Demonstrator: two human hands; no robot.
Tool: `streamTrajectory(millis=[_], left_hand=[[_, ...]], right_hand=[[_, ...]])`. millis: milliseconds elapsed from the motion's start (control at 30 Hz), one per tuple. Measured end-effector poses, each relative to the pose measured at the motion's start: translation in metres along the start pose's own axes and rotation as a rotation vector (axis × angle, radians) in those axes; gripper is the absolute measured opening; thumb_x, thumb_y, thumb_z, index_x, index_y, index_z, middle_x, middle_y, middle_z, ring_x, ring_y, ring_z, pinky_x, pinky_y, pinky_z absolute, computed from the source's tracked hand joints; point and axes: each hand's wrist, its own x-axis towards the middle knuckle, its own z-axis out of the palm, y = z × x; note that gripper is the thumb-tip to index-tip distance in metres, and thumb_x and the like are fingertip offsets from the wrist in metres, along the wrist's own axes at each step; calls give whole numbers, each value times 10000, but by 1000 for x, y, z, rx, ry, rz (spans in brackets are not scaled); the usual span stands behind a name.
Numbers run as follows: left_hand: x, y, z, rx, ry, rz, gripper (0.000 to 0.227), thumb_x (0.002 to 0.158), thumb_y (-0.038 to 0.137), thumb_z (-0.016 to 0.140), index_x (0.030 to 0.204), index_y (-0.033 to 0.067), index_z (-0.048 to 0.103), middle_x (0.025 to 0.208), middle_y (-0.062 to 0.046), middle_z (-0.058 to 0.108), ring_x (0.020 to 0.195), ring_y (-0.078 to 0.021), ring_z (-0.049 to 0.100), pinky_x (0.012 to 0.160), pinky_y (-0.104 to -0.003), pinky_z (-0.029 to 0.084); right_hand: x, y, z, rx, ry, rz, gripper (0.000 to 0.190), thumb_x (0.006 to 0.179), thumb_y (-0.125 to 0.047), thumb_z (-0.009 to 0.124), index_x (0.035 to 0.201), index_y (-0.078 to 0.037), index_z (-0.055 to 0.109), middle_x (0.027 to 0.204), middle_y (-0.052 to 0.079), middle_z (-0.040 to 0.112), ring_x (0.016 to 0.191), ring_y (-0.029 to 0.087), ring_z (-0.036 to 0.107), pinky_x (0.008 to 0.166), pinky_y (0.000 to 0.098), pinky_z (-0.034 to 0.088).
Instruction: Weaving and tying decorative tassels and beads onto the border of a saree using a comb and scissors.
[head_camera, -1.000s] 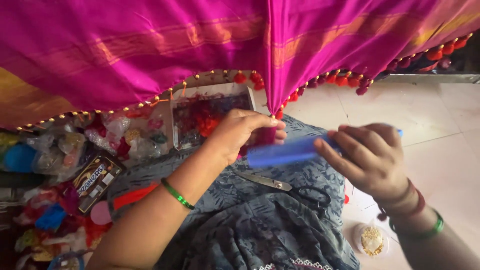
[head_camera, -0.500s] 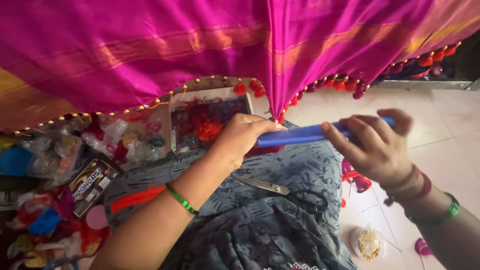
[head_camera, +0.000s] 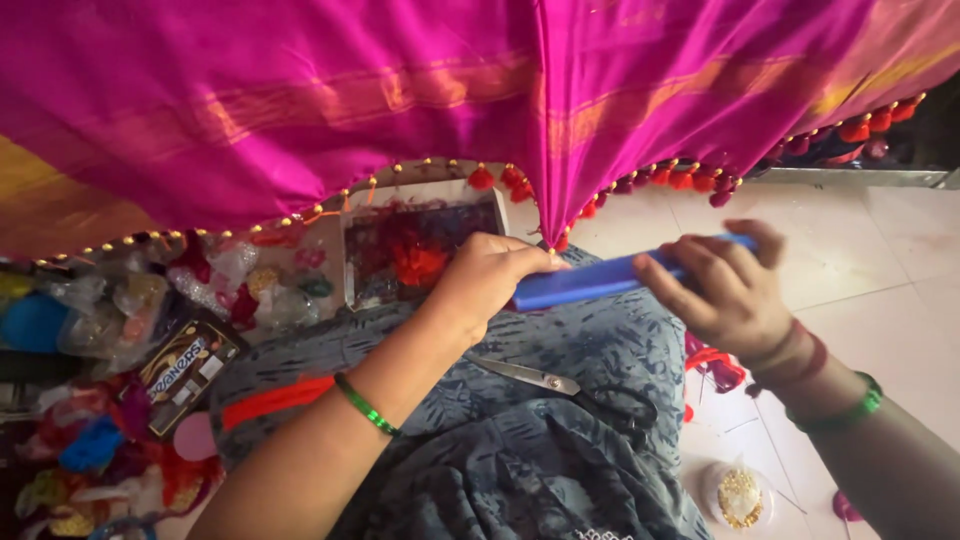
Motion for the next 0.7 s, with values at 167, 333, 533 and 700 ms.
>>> streamTrajectory(millis=[167, 333, 533, 700], left_hand=[[-6, 8, -2, -29, 31, 5, 247, 860, 116, 684, 923, -99, 786, 811, -154, 782, 708, -182, 736, 684, -298, 584], [-3, 1, -2, -105, -23, -71, 224, 857, 110, 684, 903, -95, 763, 798, -149, 774, 692, -190, 748, 671, -302, 615], [0, 0, -6, 17, 20, 19, 262, 877, 119, 678, 945, -107, 792, 828, -162, 780, 731, -181, 741, 712, -299, 579], [4, -28, -7, -117, -6, 59, 257, 939, 133, 642, 1013, -79, 766, 868, -139, 793, 778, -191, 760, 761, -307, 602]], right_hand=[[-13, -8, 11, 132, 24, -60, 416, 860, -122, 790, 1260, -176, 692, 1036, 42, 683, 950, 206, 651, 965, 506, 462], [-13, -3, 13, 31, 141, 14, 399, 882, -90, 806, 1246, -168, 663, 1035, 68, 650, 979, 258, 632, 985, 529, 455], [-16, -13, 22, 137, -40, 14, 430, 820, -111, 767, 1242, -158, 701, 1007, 40, 668, 920, 207, 625, 958, 508, 490], [-34, -36, 25, 88, 187, -47, 406, 932, -222, 763, 1306, -212, 605, 1063, 18, 611, 1002, 219, 598, 955, 507, 435]])
